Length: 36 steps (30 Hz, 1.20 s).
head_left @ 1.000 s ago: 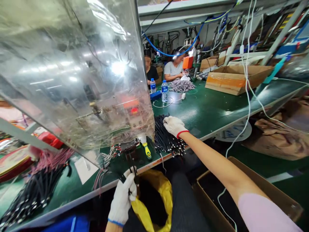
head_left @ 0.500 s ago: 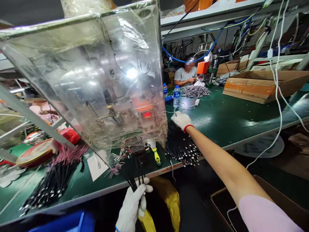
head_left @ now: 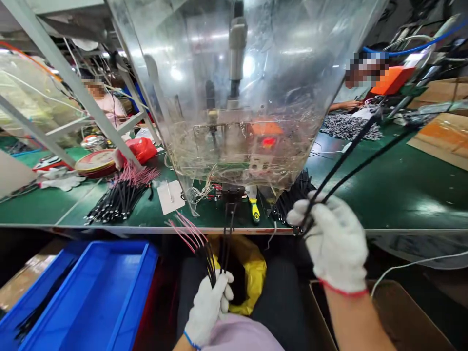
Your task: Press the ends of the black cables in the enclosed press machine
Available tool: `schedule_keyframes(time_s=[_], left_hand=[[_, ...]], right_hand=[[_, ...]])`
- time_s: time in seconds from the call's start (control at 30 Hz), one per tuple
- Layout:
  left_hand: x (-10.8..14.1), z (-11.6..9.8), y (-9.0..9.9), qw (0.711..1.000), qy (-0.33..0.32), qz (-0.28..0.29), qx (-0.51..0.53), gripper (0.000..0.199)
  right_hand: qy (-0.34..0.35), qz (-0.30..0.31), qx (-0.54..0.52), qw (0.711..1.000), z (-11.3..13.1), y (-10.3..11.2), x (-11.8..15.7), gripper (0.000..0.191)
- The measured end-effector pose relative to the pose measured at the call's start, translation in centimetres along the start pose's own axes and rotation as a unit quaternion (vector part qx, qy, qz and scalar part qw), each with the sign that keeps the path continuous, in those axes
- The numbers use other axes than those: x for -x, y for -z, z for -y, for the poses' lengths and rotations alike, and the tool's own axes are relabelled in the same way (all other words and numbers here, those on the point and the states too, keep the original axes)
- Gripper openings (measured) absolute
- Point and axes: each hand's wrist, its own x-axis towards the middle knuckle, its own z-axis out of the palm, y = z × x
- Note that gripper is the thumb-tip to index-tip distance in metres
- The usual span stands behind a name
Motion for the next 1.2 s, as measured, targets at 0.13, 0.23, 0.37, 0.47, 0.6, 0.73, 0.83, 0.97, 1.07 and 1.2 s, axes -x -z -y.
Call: schedule_keyframes(time_s=[0.13,0.23,0.37,0.47,0.6,0.73,0.83,0.97,1.07,1.2], left_hand=[[0.0,5.1,2.9,0.995,0.081,0.047,0.016,0.04],[-0.3,5.0,3.4,0.975,0.141,0.084,0.151,0.038],[-0.4,1.3,1.8,0.951,0.138,0.069,0.268,0.033],[-0.3,-1.8,0.3,0.941,0.12,0.109,0.299,0.033],[0.2,-5.2,-0.9,0.91,0.109,0.131,0.378,0.02],[0.6,-6.9,-1.2,0.901,0.111,0.114,0.405,0.017],[0.4,-6.9,-1.1,0.897,0.093,0.12,0.416,0.017],[0.1,-6.1,-0.7,0.898,0.094,0.092,0.419,0.017],[0.0,-5.8,-0.4,0.907,0.109,0.044,0.405,0.018],[-0.2,-5.4,-0.1,0.91,0.104,0.034,0.399,0.018]], right_hand=[[-0.205,0.07,0.021,0.976,-8.2,-0.4,5.8,0.033],[-0.311,0.098,0.0,0.945,-12.8,-0.8,7.6,0.042],[-0.331,0.095,-0.038,0.938,-14.3,-2.7,6.5,0.037],[-0.32,0.101,-0.053,0.941,-13.7,-4.6,4.0,0.026],[-0.364,0.141,-0.018,0.921,-13.3,-5.5,1.9,0.012],[-0.398,0.173,0.034,0.9,-13.1,-5.3,1.5,0.026],[-0.397,0.164,0.028,0.903,-13.0,-5.8,0.8,0.034],[-0.406,0.145,0.022,0.902,-12.9,-6.8,-0.6,0.036],[-0.412,0.133,0.036,0.901,-12.8,-7.3,-1.0,0.037],[-0.414,0.13,0.04,0.9,-12.7,-7.6,-1.0,0.039]])
